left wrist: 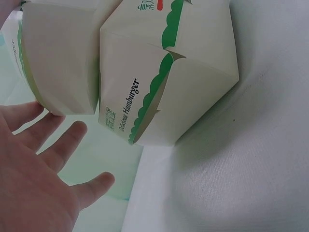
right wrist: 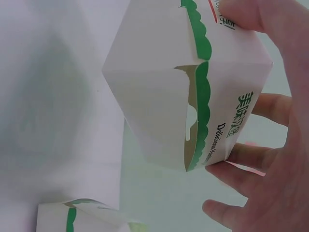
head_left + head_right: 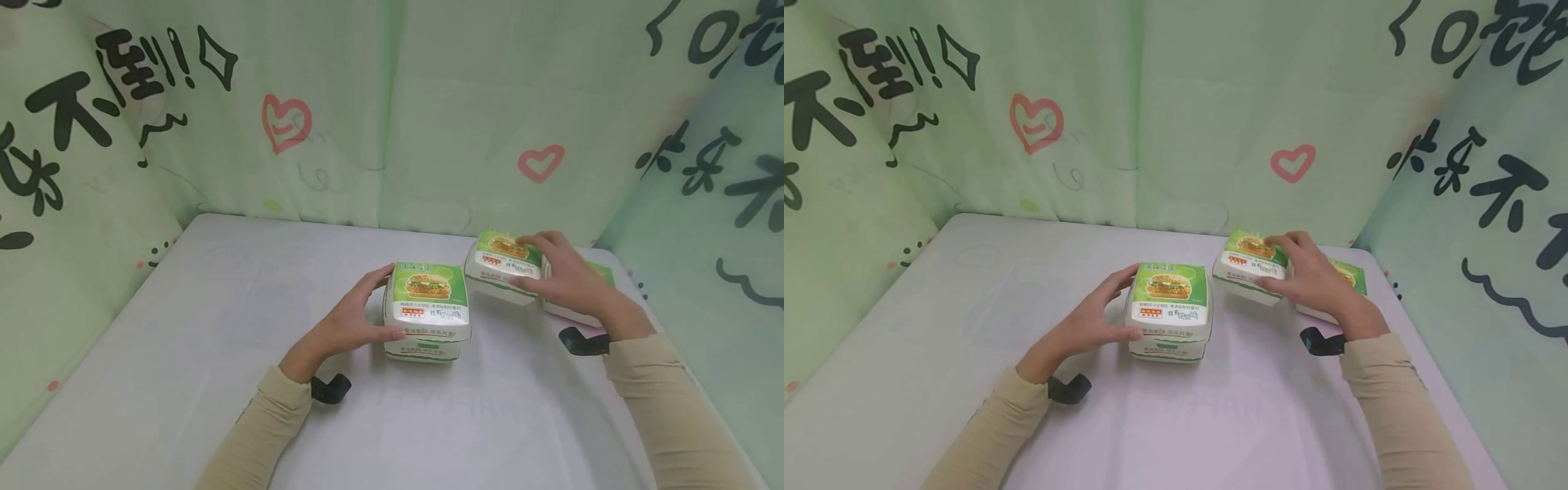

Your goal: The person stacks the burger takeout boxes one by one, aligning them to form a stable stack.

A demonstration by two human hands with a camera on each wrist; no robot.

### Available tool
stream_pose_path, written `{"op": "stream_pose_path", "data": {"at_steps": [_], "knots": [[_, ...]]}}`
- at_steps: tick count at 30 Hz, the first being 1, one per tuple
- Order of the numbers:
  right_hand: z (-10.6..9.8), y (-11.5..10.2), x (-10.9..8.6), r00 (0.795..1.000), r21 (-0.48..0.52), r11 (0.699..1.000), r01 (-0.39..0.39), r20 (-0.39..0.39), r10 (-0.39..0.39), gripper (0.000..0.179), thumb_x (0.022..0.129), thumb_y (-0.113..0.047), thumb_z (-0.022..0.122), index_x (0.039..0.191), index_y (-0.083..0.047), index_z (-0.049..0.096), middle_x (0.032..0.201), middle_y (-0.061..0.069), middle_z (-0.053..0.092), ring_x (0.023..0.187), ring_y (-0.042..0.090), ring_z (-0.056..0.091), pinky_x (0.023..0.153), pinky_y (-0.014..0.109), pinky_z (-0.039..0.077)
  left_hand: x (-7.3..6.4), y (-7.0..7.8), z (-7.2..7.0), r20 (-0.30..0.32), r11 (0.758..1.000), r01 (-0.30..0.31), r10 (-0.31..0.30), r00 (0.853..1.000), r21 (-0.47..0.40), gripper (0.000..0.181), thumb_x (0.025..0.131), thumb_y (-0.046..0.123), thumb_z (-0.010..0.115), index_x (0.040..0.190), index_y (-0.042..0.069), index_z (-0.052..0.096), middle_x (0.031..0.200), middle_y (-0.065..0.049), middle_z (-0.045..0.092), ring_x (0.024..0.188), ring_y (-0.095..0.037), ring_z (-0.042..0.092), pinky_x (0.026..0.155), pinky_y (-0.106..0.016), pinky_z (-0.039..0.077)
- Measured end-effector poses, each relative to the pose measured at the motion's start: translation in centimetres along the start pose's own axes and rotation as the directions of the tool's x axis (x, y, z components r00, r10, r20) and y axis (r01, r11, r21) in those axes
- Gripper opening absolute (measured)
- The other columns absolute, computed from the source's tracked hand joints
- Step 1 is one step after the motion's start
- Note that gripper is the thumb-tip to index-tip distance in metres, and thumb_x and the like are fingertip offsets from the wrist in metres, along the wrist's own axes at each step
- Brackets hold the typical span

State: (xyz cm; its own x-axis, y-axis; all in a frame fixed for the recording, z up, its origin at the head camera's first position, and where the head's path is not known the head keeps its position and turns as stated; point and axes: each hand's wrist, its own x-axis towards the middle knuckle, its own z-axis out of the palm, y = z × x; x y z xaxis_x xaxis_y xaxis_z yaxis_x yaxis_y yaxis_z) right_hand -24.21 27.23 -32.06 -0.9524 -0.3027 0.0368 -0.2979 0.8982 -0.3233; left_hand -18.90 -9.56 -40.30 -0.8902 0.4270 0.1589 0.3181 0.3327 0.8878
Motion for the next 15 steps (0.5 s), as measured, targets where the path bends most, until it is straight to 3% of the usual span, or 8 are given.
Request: {"op": "stream_pose_path", "data": {"at_steps": [15], "knots": [[-1.6, -1.6, -0.5, 0.993, 0.014, 0.998, 0.069, -0.092, -0.067, 0.078, 0.085, -0.046, 0.073, 0.149, -0.015, 0.04, 0.154, 0.02, 0.028, 0.129, 0.044, 0.038, 0.095, 0.069, 0.043, 0.0, 0.0, 0.0, -0.003, 1.0, -0.011, 0.011, 1.0, -0.001, 0.102, 0.074, 0.037, 0.085, 0.155, 0.039, 0.023, 0.156, 0.014, 0.032, 0.145, -0.017, 0.032, 0.119, -0.058, 0.025]]}}
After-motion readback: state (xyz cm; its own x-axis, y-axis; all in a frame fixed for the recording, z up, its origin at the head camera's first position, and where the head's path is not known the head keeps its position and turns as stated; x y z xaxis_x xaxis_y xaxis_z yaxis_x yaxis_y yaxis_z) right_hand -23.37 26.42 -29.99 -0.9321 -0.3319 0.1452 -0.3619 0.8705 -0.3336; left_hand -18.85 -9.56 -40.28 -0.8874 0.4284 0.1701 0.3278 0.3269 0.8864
